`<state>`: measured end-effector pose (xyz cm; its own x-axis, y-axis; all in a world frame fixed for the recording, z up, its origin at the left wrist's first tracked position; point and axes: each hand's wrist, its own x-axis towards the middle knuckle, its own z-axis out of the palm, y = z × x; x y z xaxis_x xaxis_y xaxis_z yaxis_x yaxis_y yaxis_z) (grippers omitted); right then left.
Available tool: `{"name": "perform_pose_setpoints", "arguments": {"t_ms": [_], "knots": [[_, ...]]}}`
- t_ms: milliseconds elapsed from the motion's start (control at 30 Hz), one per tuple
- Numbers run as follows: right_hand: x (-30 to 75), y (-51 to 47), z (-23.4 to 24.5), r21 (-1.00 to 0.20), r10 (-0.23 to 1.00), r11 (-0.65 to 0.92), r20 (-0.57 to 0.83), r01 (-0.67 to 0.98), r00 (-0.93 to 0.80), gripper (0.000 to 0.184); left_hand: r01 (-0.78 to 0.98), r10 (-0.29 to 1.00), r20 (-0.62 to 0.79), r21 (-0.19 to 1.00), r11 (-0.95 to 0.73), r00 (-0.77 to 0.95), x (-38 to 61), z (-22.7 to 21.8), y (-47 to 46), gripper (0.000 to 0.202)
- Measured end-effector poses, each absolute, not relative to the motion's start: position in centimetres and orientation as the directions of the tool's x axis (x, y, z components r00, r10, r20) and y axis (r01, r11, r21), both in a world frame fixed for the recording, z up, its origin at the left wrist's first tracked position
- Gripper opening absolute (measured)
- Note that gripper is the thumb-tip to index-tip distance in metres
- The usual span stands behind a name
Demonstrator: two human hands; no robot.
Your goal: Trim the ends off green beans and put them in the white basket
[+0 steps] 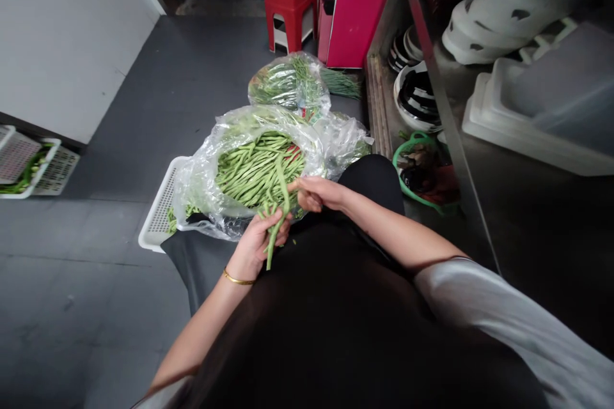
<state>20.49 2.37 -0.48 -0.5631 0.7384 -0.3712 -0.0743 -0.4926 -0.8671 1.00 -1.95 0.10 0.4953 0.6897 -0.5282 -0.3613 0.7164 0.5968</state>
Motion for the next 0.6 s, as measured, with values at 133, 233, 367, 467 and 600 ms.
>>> {"name": "perform_pose_setpoints", "arguments": {"t_ms": [133,233,367,467,600], "knots": [[18.7,4.6,-0.7,-0.843,0.872,-0.428,-0.291,-0.327,-0.393,0.033,-0.324,0.651,-0.57,0.574,0.752,0.502,1.0,0.0,-2.5,0.026],[18.0,3.5,-0.2,-0.902,0.935,-0.306,-0.225,-0.304,-0.273,0.029,-0.471,0.755,-0.559,0.593,0.653,0.343,0.6,0.5,-2.1,0.03],[17.1,0.2,0.7,-0.938,0.963,-0.201,-0.137,-0.281,-0.231,0.026,-0.675,0.834,-0.534,0.566,0.473,0.138,-1.1,0.9,0.0,0.031],[16.6,-0.4,0.2,-0.893,0.894,-0.367,-0.262,-0.259,-0.363,0.033,-0.669,0.861,-0.508,0.634,0.387,0.016,-1.9,0.8,1.1,0.029],[16.4,0.5,-1.3,-0.872,0.769,-0.483,-0.379,-0.081,-0.515,0.03,-0.384,0.838,-0.518,0.748,0.542,0.173,-0.8,0.2,0.3,0.028]]}}
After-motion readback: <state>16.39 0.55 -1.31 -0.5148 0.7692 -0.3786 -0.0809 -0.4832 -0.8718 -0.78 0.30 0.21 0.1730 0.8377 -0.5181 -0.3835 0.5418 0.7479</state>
